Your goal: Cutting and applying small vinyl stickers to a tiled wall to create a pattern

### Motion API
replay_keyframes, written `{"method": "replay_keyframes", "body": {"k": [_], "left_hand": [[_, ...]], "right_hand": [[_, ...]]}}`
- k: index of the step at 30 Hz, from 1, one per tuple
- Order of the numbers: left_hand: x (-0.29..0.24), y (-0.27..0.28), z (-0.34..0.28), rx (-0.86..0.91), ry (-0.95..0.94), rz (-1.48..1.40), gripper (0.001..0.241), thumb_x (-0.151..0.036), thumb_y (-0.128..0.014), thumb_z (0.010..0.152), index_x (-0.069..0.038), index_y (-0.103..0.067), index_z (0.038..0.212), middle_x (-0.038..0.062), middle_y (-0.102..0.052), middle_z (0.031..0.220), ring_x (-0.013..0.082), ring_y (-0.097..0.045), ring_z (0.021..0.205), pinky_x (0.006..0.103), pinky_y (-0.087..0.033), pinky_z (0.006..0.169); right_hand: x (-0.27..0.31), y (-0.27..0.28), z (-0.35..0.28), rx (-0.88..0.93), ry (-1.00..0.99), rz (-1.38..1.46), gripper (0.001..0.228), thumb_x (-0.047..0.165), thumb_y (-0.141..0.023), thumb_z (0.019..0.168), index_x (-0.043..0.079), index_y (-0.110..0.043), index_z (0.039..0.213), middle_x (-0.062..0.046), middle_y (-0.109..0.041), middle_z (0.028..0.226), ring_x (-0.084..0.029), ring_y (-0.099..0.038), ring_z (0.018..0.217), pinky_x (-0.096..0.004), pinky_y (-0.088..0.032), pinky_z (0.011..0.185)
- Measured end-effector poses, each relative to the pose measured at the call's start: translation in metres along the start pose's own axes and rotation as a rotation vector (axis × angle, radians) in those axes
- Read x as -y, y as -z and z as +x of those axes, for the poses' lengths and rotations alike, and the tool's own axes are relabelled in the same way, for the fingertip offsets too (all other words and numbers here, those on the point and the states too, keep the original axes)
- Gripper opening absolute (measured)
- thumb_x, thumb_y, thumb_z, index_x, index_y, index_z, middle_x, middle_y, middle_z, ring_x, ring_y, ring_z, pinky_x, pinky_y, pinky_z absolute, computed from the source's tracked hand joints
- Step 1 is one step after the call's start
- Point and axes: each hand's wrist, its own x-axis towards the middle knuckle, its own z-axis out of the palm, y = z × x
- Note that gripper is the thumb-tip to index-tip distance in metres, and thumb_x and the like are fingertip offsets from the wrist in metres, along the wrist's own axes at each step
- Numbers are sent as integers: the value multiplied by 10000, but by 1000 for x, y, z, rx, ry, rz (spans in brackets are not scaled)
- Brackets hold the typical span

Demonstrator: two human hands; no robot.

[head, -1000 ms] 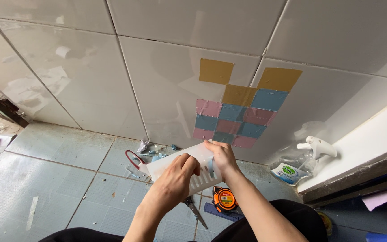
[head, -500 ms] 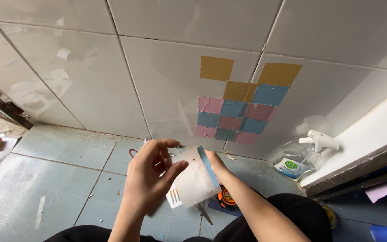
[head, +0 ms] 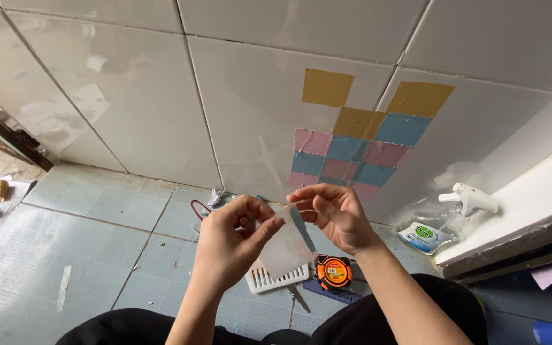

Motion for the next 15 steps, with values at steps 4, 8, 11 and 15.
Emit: {"method": "replay_keyframes", "body": {"k": [4, 8, 11, 15], "left_hand": [[7, -7, 5, -6, -34, 69, 145, -234, -822, 840, -169, -804, 967, -60, -589, 651, 57, -411, 520, 211, -401, 547], [9, -11, 10, 15, -87, 72, 131, -264, -772, 863, -162, -804, 787, -95, -765, 724, 47, -462, 544, 214, -433, 542], [13, -14, 14, 59, -36, 0, 195, -260, -743, 898, -125, -767, 759, -67, -691, 678, 52, -492, 582, 222, -426, 553], [15, -22, 17, 37, 0, -51, 232, -291, -733, 900, -94, -786, 789, -53, -658, 647, 55, -505, 583, 227, -425, 544]], "right_hand": [[-1, -7, -5, -16, -18, -71, 326, 92, -829, 843, -67, -722, 1106, -216, -771, 993, -322, -773, 868, -407, -647, 837], [-3, -12, -2, -128, -1, -103, 211, -68, -786, 819, -56, -727, 1021, -178, -759, 901, -292, -756, 784, -402, -673, 722], [5, -20, -3, -129, 51, -196, 196, -34, -781, 841, -34, -722, 1028, -153, -753, 890, -250, -758, 789, -360, -673, 733], [9, -30, -2, -159, 318, -651, 205, -69, -759, 859, 4, -689, 1038, -133, -678, 1040, -194, -695, 935, -273, -641, 856]]}}
